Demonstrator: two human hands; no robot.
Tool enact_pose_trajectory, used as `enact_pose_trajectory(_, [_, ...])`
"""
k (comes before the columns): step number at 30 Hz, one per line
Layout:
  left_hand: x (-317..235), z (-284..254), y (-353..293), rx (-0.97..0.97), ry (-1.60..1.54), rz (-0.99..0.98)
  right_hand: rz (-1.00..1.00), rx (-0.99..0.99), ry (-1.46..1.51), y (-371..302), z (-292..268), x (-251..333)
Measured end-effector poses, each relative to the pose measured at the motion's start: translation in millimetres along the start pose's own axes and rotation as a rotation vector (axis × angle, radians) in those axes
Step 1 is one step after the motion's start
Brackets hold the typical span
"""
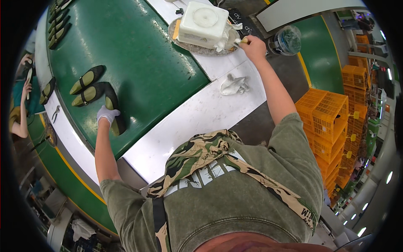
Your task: The recorder applies glue to the bottom of shoe uppers and places them on a conveyor belt.
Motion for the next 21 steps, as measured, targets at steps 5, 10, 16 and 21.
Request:
enact_pose_trajectory(5, [38.6, 47.6, -2.1, 0.124, -1.409, 0.152, 0.970, 0.024, 0.875, 2.0, 28.6, -35.6])
enact_pose_trajectory(10, [-9.3, 37.8, -78.2, 0.218, -1.989, 0.313, 1.000, -0.019, 0.818, -15.5, 22.2, -64.8])
enact_pose_trajectory(16, [-53.1, 2.9, -182.7, -0.029, -2.076, 0.672, 0.608, -0.032, 0.211, -22.3, 0.8, -68.4])
enact_pose_trajectory(21, [-62.1, -13.1, -240.8, -0.634, -1.394, 0.740, 0.811, 0.066, 1.027, -34.8, -10.4, -6.7])
Point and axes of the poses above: each hand's wrist, its own y-axis towards the middle knuckle, its own z-axis out of the palm, x = y × z, the point moved 2 cm from there along y, towards the middle knuckle, and after that the axes turned 7 degrees about y, right-handed, at the moved point
